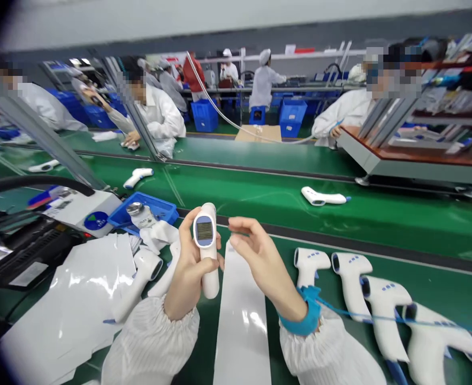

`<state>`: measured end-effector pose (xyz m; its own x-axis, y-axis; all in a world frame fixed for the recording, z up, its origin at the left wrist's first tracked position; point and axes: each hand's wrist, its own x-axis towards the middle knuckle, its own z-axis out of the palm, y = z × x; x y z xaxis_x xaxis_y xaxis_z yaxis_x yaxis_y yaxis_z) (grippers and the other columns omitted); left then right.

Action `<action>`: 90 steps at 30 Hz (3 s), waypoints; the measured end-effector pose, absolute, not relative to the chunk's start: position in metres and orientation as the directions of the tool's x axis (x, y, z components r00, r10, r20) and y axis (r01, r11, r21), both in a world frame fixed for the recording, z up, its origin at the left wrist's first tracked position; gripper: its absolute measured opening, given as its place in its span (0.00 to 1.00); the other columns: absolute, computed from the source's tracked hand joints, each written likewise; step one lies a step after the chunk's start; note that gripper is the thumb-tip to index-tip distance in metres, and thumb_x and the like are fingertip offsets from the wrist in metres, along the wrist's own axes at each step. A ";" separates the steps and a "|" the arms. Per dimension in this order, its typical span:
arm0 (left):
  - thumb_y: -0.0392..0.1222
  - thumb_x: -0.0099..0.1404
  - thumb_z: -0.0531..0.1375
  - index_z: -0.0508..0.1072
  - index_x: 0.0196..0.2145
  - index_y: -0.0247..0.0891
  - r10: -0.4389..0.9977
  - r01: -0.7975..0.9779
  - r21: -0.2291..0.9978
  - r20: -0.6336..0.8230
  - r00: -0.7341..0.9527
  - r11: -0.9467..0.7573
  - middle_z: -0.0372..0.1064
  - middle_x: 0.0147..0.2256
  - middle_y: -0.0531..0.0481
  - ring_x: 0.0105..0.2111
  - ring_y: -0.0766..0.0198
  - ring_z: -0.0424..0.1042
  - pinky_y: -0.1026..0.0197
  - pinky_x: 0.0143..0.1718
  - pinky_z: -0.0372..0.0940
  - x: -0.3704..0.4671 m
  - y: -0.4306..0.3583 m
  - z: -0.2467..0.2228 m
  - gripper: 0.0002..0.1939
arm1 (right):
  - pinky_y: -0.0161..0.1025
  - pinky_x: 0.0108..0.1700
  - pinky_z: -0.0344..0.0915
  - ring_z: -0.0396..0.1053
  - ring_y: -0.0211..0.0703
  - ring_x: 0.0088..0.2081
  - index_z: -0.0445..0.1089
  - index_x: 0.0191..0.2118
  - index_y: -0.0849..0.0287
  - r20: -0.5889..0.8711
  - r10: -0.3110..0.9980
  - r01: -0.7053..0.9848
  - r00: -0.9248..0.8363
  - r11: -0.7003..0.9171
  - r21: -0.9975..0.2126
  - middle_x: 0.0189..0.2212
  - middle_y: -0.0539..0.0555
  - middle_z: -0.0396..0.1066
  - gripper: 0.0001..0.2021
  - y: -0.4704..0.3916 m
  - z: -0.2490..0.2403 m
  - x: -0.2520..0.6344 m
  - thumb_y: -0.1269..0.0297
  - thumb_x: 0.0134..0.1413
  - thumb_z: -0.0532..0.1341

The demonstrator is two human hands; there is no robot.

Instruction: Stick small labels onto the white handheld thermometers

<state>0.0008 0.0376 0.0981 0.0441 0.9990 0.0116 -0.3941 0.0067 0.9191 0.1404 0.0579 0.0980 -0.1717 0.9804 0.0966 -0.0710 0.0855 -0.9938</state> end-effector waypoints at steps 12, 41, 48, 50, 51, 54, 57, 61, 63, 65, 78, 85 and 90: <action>0.24 0.49 0.54 0.49 0.59 0.57 0.997 -0.386 0.920 0.072 -0.008 -0.070 0.58 0.35 0.55 0.31 0.68 0.63 0.62 0.34 0.61 0.001 0.051 0.113 0.44 | 0.48 0.54 0.65 0.67 0.45 0.50 0.57 0.58 0.48 -0.045 0.907 -0.022 -0.418 -0.060 -0.998 0.53 0.55 0.65 0.25 0.035 0.071 0.130 0.50 0.57 0.60; 0.39 0.65 0.57 0.43 0.63 0.56 0.982 -0.293 0.945 -0.106 0.154 0.148 0.62 0.34 0.55 0.19 0.74 0.61 0.66 0.22 0.61 0.004 0.031 0.106 0.34 | 0.36 0.30 0.67 0.69 0.38 0.28 0.68 0.33 0.57 0.232 0.955 0.122 -0.187 0.256 -0.959 0.27 0.49 0.72 0.09 0.055 0.137 0.132 0.65 0.46 0.68; 0.32 0.61 0.57 0.44 0.62 0.56 0.980 -0.325 0.934 -0.093 0.175 0.147 0.63 0.37 0.53 0.20 0.74 0.61 0.66 0.22 0.61 0.005 0.030 0.105 0.38 | 0.37 0.32 0.65 0.66 0.36 0.27 0.69 0.33 0.56 0.325 0.943 0.190 -0.079 0.334 -0.923 0.27 0.48 0.72 0.08 0.057 0.133 0.130 0.68 0.46 0.68; 0.32 0.61 0.57 0.44 0.62 0.57 0.979 -0.314 0.938 -0.097 0.179 0.150 0.63 0.36 0.53 0.20 0.74 0.62 0.66 0.22 0.62 0.005 0.029 0.105 0.39 | 0.37 0.33 0.66 0.67 0.37 0.28 0.69 0.33 0.56 0.354 0.933 0.194 -0.063 0.360 -0.913 0.28 0.49 0.72 0.08 0.057 0.132 0.130 0.68 0.46 0.67; 0.31 0.61 0.57 0.44 0.62 0.57 0.979 -0.309 0.939 -0.097 0.181 0.150 0.63 0.36 0.53 0.20 0.74 0.62 0.66 0.23 0.62 0.006 0.029 0.105 0.39 | 0.38 0.33 0.66 0.68 0.38 0.28 0.69 0.33 0.56 0.367 0.928 0.199 -0.057 0.371 -0.907 0.28 0.49 0.72 0.08 0.058 0.132 0.130 0.68 0.46 0.67; 0.31 0.61 0.57 0.44 0.62 0.57 0.978 -0.308 0.939 -0.095 0.186 0.150 0.63 0.38 0.53 0.20 0.74 0.62 0.65 0.23 0.62 0.006 0.029 0.106 0.39 | 0.38 0.33 0.67 0.68 0.38 0.28 0.69 0.33 0.56 0.395 0.918 0.219 -0.047 0.395 -0.892 0.28 0.49 0.73 0.07 0.058 0.131 0.130 0.67 0.47 0.67; 0.31 0.61 0.56 0.43 0.63 0.56 0.976 -0.310 0.937 -0.102 0.194 0.160 0.64 0.38 0.53 0.19 0.74 0.62 0.66 0.23 0.62 0.007 0.029 0.108 0.39 | 0.38 0.33 0.68 0.68 0.38 0.28 0.69 0.33 0.56 0.411 0.911 0.230 -0.039 0.409 -0.883 0.28 0.49 0.73 0.07 0.057 0.132 0.131 0.67 0.47 0.67; 0.31 0.60 0.57 0.43 0.62 0.57 0.975 -0.293 0.942 -0.111 0.195 0.165 0.64 0.38 0.53 0.20 0.74 0.62 0.65 0.23 0.62 0.007 0.028 0.110 0.40 | 0.38 0.33 0.68 0.69 0.38 0.28 0.69 0.33 0.55 0.426 0.904 0.229 -0.035 0.422 -0.877 0.28 0.49 0.73 0.07 0.056 0.131 0.132 0.67 0.47 0.67; 0.31 0.61 0.57 0.44 0.62 0.58 0.975 -0.291 0.943 -0.105 0.196 0.161 0.64 0.40 0.52 0.20 0.74 0.62 0.65 0.23 0.62 0.007 0.027 0.110 0.39 | 0.38 0.33 0.68 0.69 0.38 0.29 0.69 0.33 0.55 0.430 0.902 0.230 -0.033 0.426 -0.875 0.28 0.49 0.73 0.07 0.056 0.130 0.132 0.68 0.47 0.68; 0.31 0.61 0.57 0.44 0.62 0.58 0.975 -0.295 0.942 -0.102 0.197 0.159 0.64 0.39 0.52 0.20 0.74 0.62 0.65 0.23 0.62 0.007 0.027 0.109 0.39 | 0.39 0.33 0.69 0.69 0.38 0.28 0.69 0.33 0.55 0.432 0.901 0.228 -0.026 0.426 -0.875 0.29 0.49 0.73 0.08 0.056 0.129 0.132 0.68 0.47 0.68; 0.40 0.66 0.55 0.45 0.62 0.58 0.971 -0.359 0.914 -0.123 0.203 0.191 0.64 0.41 0.51 0.19 0.75 0.62 0.66 0.22 0.61 0.008 0.026 0.110 0.32 | 0.38 0.35 0.71 0.70 0.39 0.30 0.69 0.34 0.55 0.428 0.903 0.233 -0.035 0.424 -0.875 0.30 0.49 0.73 0.08 0.053 0.128 0.134 0.68 0.48 0.68; 0.45 0.70 0.50 0.49 0.62 0.59 0.979 -0.337 0.925 -0.127 0.157 0.174 0.63 0.38 0.53 0.18 0.75 0.62 0.67 0.21 0.59 0.008 0.027 0.104 0.25 | 0.42 0.41 0.72 0.71 0.42 0.36 0.67 0.39 0.53 0.433 0.899 0.248 -0.071 0.436 -0.865 0.33 0.49 0.73 0.12 0.056 0.130 0.133 0.69 0.49 0.66; 0.44 0.69 0.50 0.47 0.63 0.59 0.976 -0.298 0.937 -0.139 0.167 0.184 0.60 0.32 0.55 0.17 0.74 0.62 0.68 0.20 0.60 0.009 0.026 0.103 0.27 | 0.41 0.41 0.70 0.70 0.39 0.34 0.65 0.40 0.53 0.463 0.884 0.207 -0.063 0.466 -0.861 0.31 0.47 0.73 0.13 0.063 0.133 0.133 0.73 0.49 0.65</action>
